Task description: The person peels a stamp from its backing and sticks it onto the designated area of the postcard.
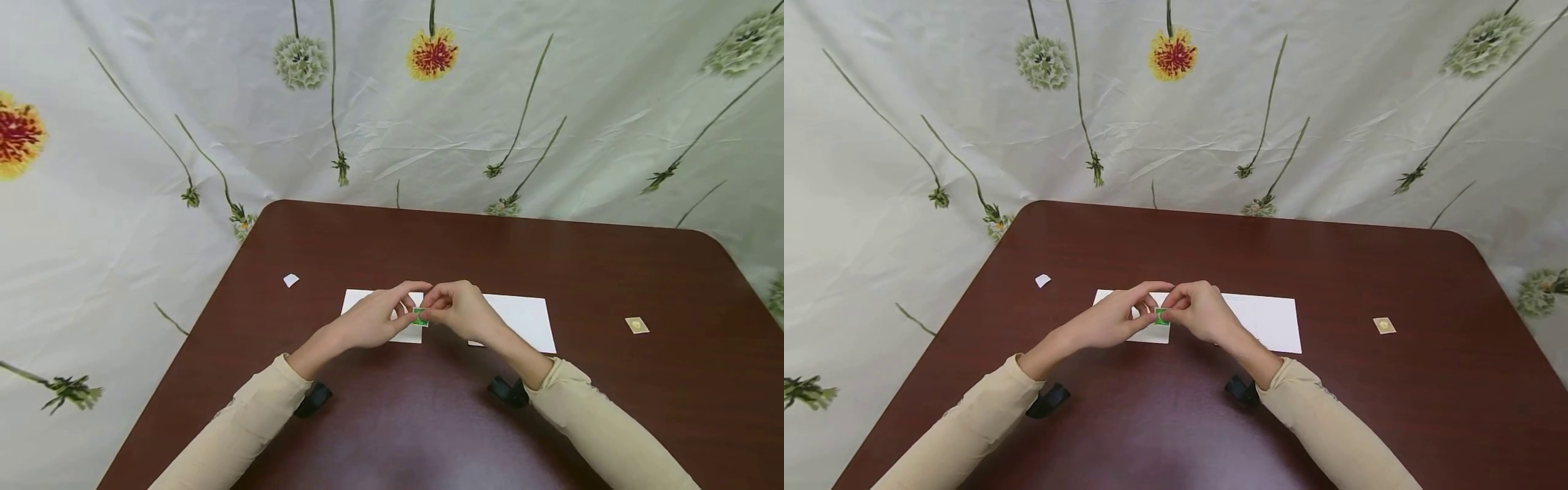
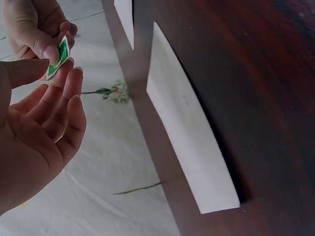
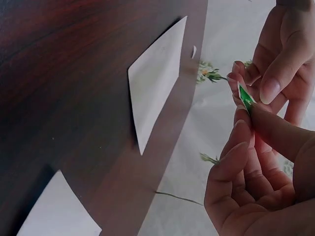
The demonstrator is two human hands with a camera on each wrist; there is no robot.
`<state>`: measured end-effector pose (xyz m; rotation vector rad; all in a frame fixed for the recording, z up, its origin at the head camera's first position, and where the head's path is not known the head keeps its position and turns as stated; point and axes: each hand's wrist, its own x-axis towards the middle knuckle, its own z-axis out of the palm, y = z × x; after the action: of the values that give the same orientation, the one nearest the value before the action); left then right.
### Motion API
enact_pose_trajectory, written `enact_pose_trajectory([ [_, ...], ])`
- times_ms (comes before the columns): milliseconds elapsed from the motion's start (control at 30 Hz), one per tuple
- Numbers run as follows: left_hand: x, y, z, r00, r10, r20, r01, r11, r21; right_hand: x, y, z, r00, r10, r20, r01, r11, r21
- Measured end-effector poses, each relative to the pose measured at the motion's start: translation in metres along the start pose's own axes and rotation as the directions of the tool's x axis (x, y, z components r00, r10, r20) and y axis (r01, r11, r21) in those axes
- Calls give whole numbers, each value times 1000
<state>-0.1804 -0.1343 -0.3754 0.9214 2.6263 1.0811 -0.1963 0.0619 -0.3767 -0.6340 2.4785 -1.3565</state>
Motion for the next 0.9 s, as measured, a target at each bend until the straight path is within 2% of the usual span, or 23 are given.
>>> enact_pose_trajectory([
  [133,-3,-7,1,1000,-7,-1,7,1000,-14,5,5,3,1000,6,8,-6,1000,2],
  [300,-13,-14,1,999,-31,-37,34,995,90,12,12,6,1000,31,-2,-31,999,-18],
  [467,-28,-26,-2,993,-108,-37,114,961,250,21,15,5,996,91,-22,-92,995,-48],
  [633,-41,-39,-7,987,-159,27,140,929,343,33,19,5,990,142,-21,-143,987,-70],
  [767,-48,-45,-10,961,-248,122,192,917,350,42,21,6,984,180,-11,-180,981,-78],
  [900,-52,-48,-12,911,-357,206,270,895,355,51,21,9,973,231,11,-230,971,-67],
])
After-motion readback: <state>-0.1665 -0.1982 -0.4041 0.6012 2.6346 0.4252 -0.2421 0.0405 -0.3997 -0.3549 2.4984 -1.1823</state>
